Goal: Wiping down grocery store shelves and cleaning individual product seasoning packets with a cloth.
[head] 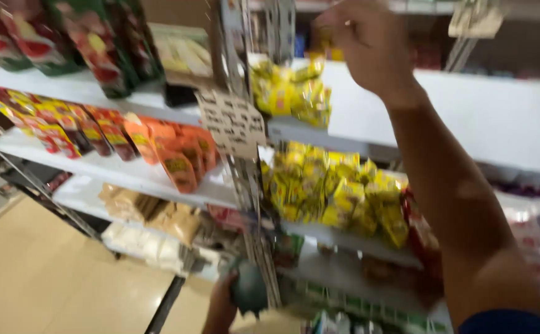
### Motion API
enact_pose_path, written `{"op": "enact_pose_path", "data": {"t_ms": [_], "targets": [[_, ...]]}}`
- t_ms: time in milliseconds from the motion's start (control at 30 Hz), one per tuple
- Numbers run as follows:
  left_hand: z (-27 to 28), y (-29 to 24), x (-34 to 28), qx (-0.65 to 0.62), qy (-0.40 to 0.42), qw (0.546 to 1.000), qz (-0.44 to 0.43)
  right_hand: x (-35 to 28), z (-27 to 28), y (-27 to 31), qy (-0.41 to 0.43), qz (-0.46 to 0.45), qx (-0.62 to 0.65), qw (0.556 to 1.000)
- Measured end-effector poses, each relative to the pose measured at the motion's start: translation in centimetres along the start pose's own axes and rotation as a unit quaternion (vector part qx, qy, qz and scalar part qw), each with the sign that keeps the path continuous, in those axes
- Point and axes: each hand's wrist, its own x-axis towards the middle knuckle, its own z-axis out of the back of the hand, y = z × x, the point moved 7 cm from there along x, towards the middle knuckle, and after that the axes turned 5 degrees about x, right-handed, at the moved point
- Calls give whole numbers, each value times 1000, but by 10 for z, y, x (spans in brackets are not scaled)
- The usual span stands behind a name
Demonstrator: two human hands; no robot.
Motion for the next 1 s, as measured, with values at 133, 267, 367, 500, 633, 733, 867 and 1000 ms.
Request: {"op": "enact_pose_path", "data": {"t_ms": [133,267,367,500,633,733,867,1000], "targets": [[-21,-30,3,23,22,999,11,-132,12,82,-167,134,-37,976],[-24,-25,-3,100,65,993,-19,-246,-34,62,21,-59,55,997],[-33,-10,-16,96,45,992,70,-338,-104,-91,-147,-316,69,935],[-61,-7,-45,98,37,988,114,-380,-150,-182,-180,-535,179,806],[-72,-1,-45,106,77,984,122,-328,-180,-207,-71,-518,50,851],[-69,8,-41,106,84,982,134,-306,-195,-217,-25,-599,2,801],[-72,17,-39,134,82,971,178,-311,-209,-248,-56,-624,43,778],[-65,32,-25,139,120,968,173,-330,-200,-281,-127,-652,55,746]]}}
